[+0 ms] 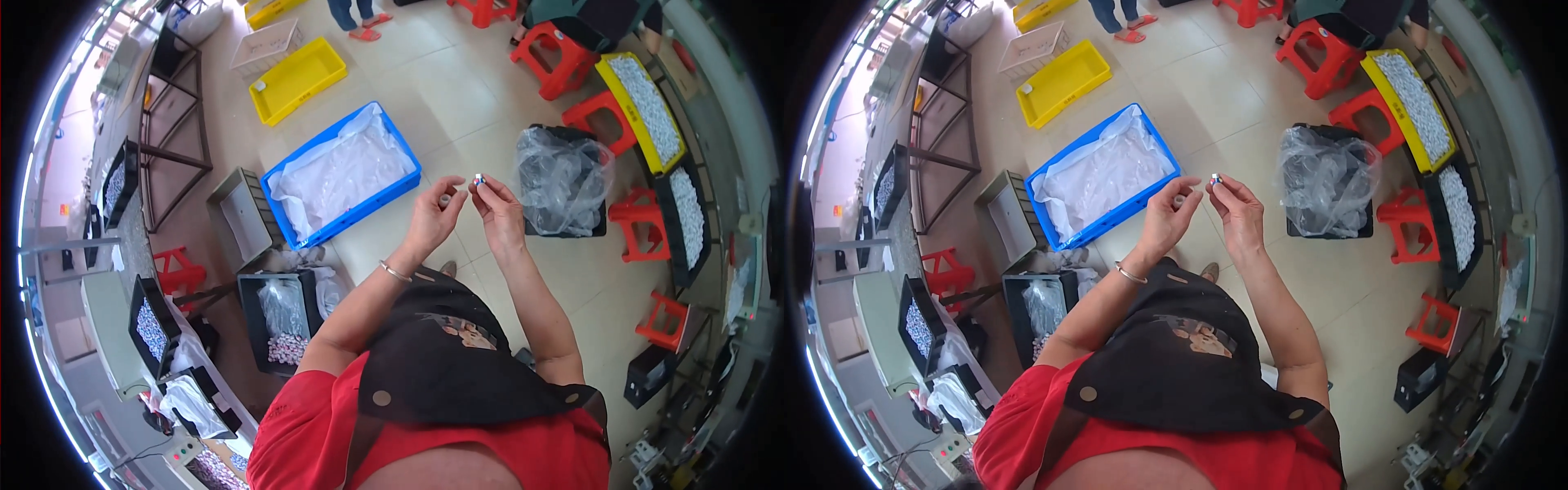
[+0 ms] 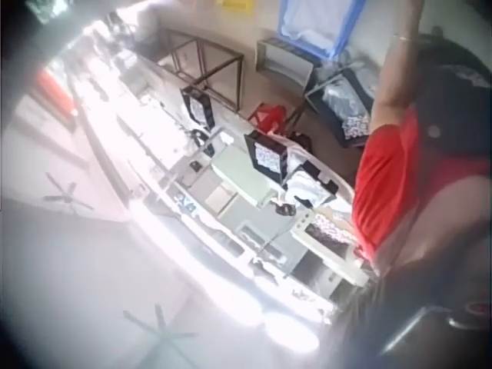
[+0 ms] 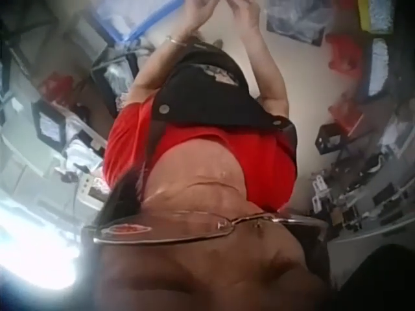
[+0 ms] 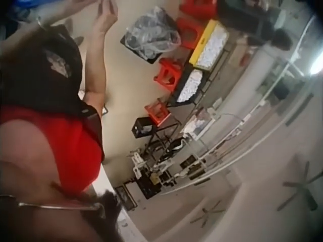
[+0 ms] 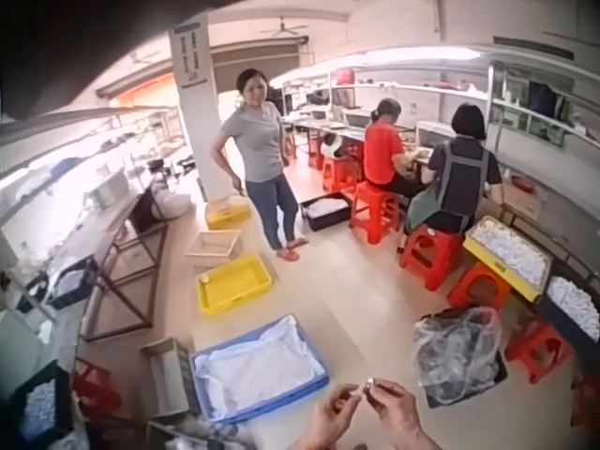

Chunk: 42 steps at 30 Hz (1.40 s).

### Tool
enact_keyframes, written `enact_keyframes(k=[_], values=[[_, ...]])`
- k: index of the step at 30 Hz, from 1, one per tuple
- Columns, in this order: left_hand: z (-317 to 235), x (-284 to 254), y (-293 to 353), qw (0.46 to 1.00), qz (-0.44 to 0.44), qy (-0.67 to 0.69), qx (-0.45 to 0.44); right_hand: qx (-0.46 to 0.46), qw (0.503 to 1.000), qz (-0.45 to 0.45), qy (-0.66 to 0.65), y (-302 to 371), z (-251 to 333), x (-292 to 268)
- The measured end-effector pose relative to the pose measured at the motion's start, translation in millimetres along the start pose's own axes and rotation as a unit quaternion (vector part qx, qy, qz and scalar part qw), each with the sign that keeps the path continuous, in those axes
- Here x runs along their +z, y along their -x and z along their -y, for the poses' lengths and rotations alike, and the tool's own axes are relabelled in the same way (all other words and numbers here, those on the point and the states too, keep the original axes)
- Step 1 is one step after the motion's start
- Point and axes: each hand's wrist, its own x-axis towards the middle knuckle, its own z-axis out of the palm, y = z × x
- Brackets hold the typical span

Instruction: Assembling small plastic toy components and sorting them into trays at a factory workbench.

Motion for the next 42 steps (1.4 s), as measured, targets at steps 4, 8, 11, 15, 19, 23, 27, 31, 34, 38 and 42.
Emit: enact_keyframes(k=[4, 8, 11, 15, 19, 23, 27, 31, 34, 38, 42], values=[[0.9, -3.3, -44.0, 0.975, 0.022, -0.163, 0.150, 0.047, 0.998, 0.007, -0.030, -56.4, 9.9, 2.8], [8.7, 5.4, -90.2, 0.973, -0.009, -0.161, 0.166, 0.067, 0.997, 0.036, -0.021, -106.7, 16.1, 13.3], [10.2, 2.4, -135.9, 0.969, -0.007, -0.176, 0.176, 0.067, 0.997, 0.042, -0.008, -143.2, 27.1, 28.1], [17.9, -7.1, -182.7, 0.965, 0.018, -0.202, 0.164, 0.052, 0.997, 0.044, 0.020, -188.4, 32.5, 44.2], [24.8, -8.4, -224.8, 0.958, 0.004, -0.222, 0.184, 0.074, 0.996, 0.046, -0.008, -233.4, 33.4, 53.1], [31.3, -8.4, -260.7, 0.952, -0.010, -0.260, 0.163, 0.083, 0.994, 0.069, 0.032, -276.1, 39.0, 63.7], [38.8, 3.3, -296.2, 0.952, -0.023, -0.278, 0.128, 0.059, 0.992, 0.087, 0.077, -316.9, 55.2, 72.8], [37.1, 26.2, -340.5, 0.955, -0.016, -0.283, 0.085, 0.068, 0.986, 0.083, 0.124, -371.6, 80.1, 75.6], [33.0, 40.6, -388.8, 0.957, -0.032, -0.279, 0.070, 0.070, 0.985, 0.087, 0.130, -412.2, 96.6, 79.5], [34.6, 55.0, -428.6, 0.962, -0.024, -0.266, 0.062, 0.093, 0.984, 0.109, 0.105, -458.4, 115.6, 74.5], [31.4, 59.8, -432.5, 0.963, -0.037, -0.265, 0.042, 0.118, 0.973, 0.135, 0.145, -477.4, 129.7, 81.6]])
